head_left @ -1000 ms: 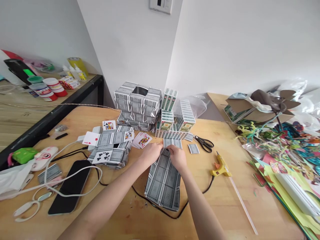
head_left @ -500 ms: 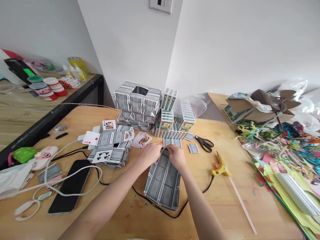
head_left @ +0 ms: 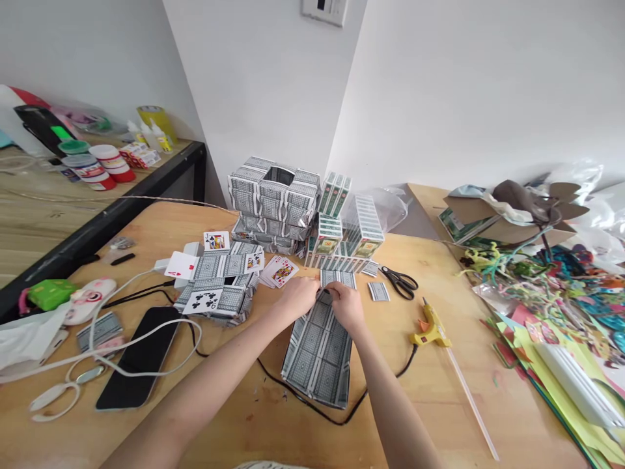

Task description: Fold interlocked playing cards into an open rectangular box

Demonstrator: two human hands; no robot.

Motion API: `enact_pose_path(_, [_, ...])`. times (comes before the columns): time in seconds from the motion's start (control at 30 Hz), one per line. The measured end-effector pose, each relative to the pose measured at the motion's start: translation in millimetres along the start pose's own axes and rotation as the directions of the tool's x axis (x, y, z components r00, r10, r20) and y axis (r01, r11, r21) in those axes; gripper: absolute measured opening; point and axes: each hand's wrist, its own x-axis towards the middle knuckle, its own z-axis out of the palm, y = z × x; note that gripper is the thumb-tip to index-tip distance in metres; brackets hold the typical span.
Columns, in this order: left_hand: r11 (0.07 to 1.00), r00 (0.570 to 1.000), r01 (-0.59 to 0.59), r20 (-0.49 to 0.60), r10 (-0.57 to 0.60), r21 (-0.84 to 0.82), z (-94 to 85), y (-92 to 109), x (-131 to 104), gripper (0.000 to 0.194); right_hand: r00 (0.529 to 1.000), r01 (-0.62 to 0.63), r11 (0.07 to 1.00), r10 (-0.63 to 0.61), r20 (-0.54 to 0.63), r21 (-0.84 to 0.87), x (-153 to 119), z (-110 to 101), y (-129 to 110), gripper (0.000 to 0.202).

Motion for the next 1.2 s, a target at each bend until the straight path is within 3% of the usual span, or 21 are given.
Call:
enact_pose_path(0.33, [0.998,0.999,-0.032,-0.002,0.032,0.057,4.9,-1.2,3.1,0.027,0.999,0.03,0.999,-0.03,-0.01,0.027,1.4,1.8,3.3,0.025])
enact_pose_path(0.43, [0.999,1.0,-0.026,-0.007,0.026,-0.035,6.9,-5.0,-0.9,0.027,0.999,0.035,0.999,-0.035,0.0,0.033,1.0,1.1,3.5,0.025])
enact_pose_path(0.6, [0.967,0.994,-0.005,-0.106,-0.023,-0.256,20.2,-11.1,-13.2,0.03,0.998,0.06,0.998,-0.06,0.019,0.011,-0.9,-1.6,1.5,0.023])
enact_pose_path(0.73, [0.977,0.985,0.144,-0.07,-0.156,-0.156,26.0,-6.9,-15.6,0.025,0.992,0.108,0.994,-0.108,0.071,0.0,-1.9,-1.8,0.3,0.02])
enact_pose_path(0.97, [0.989,0.991,0.122,-0.05,-0.127,-0.082,22.1,2.8,-11.1,0.026,0.984,0.13,0.985,-0.114,0.134,-0.116,-0.8,-0.4,-2.3,0.02])
enact_pose_path(1.1, [0.965,0.984,0.111,-0.113,-0.141,-0.237,30.5,-1.9,-12.2,0.026,0.981,0.109,0.967,-0.067,0.182,-0.23,-1.9,-4.4,-9.1,0.021])
enact_pose_path(1.2, [0.908,0.956,0.174,-0.156,-0.248,-0.38,38.9,-8.5,-14.5,0.031,0.975,0.096,0.941,-0.023,0.223,-0.324,-3.1,-7.7,-13.1,0.019])
